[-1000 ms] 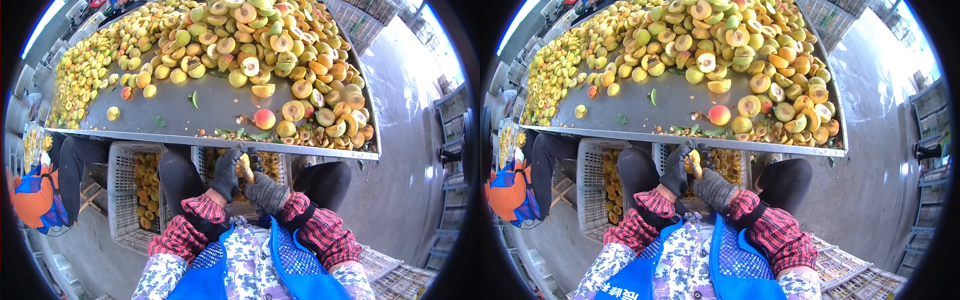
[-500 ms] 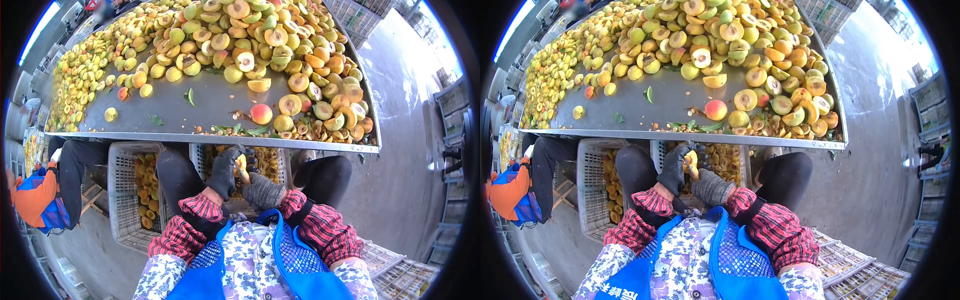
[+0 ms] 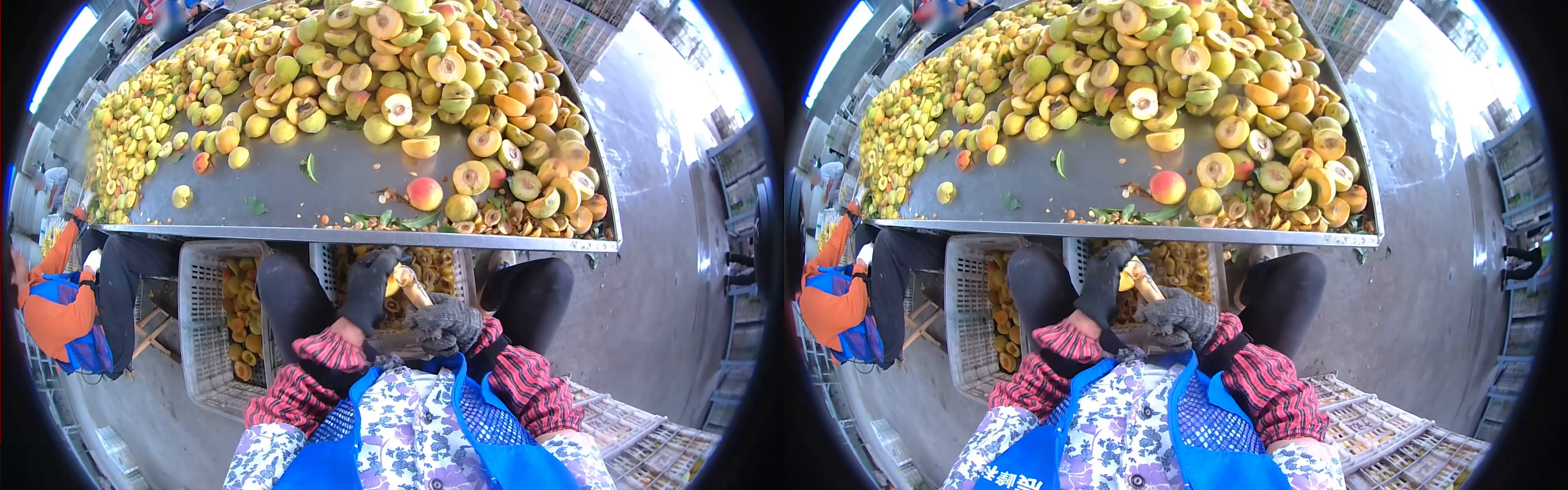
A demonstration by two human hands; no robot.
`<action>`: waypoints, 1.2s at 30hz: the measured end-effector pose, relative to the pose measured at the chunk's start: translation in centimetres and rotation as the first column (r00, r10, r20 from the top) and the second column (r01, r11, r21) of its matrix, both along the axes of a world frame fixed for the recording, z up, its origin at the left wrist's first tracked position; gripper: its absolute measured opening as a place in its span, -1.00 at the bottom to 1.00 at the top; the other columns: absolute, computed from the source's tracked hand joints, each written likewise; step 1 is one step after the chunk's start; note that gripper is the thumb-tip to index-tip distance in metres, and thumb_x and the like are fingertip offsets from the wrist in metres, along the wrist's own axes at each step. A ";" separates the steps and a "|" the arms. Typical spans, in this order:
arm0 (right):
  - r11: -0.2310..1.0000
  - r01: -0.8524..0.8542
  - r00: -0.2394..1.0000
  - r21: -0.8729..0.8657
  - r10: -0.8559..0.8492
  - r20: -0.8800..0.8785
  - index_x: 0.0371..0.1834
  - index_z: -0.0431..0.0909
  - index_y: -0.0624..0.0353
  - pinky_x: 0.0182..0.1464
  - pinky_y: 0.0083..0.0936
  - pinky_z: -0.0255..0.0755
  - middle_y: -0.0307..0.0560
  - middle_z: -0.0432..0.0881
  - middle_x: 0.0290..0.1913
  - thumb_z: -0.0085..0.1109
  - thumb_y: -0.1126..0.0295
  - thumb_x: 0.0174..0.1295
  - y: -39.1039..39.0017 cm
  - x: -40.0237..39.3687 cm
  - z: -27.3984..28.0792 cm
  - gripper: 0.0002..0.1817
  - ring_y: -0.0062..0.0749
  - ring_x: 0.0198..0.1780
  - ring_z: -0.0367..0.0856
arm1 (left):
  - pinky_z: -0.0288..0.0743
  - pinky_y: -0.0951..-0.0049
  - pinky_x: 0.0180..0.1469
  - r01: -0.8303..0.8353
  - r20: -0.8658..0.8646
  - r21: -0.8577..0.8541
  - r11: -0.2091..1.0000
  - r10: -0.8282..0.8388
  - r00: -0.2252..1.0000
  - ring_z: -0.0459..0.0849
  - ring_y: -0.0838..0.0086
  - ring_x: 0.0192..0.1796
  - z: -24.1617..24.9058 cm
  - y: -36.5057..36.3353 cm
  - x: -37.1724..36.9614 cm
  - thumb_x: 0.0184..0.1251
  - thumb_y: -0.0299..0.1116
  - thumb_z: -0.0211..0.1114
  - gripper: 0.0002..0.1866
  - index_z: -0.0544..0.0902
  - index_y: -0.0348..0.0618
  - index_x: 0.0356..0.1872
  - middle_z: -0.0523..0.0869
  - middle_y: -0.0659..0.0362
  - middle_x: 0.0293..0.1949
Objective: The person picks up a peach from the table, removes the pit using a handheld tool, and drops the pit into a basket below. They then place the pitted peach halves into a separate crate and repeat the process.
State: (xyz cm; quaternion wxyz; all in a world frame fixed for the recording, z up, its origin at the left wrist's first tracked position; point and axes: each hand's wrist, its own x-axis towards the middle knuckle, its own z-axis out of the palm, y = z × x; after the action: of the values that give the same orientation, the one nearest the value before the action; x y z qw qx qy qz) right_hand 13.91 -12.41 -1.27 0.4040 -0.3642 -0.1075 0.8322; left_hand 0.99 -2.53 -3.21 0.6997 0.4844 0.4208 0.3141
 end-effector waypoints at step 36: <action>0.989 -0.106 0.569 0.106 -0.027 0.822 -0.27 0.42 0.21 -0.42 -0.39 0.38 -0.11 0.50 -0.52 0.13 0.29 0.02 -1.7 1.5 -6.3 -0.73 -0.32 -0.49 0.49 | 0.49 0.56 -0.22 0.227 0.167 -0.127 0.966 -0.205 0.964 0.56 0.55 -0.23 1.6 12.4 11.4 0.15 -0.39 0.18 -0.73 0.46 -0.28 -0.14 0.58 0.17 -0.30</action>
State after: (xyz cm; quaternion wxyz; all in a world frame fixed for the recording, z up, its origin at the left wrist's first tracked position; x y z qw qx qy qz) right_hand 15.44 -14.11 -7.61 0.3142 -0.6762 -0.3502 0.5670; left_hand 12.38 9.82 -1.64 0.7933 0.4499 0.3322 0.2405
